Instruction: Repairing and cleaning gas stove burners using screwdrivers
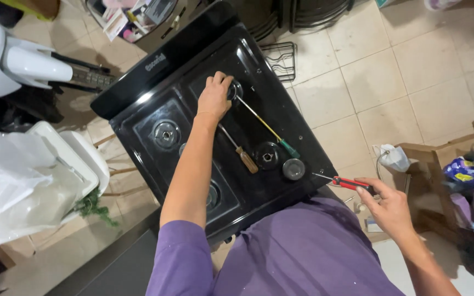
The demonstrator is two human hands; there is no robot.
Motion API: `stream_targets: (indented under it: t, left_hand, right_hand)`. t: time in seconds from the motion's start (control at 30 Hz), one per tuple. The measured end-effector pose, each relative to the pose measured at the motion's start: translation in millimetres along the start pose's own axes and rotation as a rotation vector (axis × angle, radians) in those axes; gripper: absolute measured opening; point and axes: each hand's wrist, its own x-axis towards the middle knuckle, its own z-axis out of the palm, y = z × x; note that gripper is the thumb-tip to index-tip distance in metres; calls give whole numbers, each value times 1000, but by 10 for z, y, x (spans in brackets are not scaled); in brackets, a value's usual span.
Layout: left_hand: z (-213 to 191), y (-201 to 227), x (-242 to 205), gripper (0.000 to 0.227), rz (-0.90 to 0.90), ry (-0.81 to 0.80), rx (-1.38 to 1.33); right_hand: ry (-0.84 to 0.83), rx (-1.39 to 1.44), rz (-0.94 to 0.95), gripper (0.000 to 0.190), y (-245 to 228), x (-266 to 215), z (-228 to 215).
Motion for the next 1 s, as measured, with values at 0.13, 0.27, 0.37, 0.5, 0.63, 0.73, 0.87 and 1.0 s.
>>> stream_targets:
  t: [0.13,0.27,0.37,0.5,0.63,0.73,0.87,1.0]
  left_hand:
    - [-41,-11,18,79,7,-91,21]
    - [-38,-56,4,81,58,-65,13]
    - [6,-60,-40,72,111,-13,54]
    - [94,-106,-4,79,139,-15,159]
    - [-138,86,-47,107,-35,-98,-34]
    - [83,42,-34,106,-273,-31,-30]
    - [338,-49,7,71,-188,87,106]
    - [363,-93,21,73,-43,139,185]
  right_hand:
    - [-7,-19,76,24,65,-32,-10]
    - [-27,21,110,23,-11,-50,9]
    - [-40,27,91,24,-62,-48,12]
    - [-9,-61,34,27,48,9,29]
    - [-4,-1,47,25,-17,0,-15]
    - [-27,26,71,25,-33,-5,-3]
    - [-29,-38,70,24,-13,22,46]
    - [-24,-46,91,24,-15,11,48]
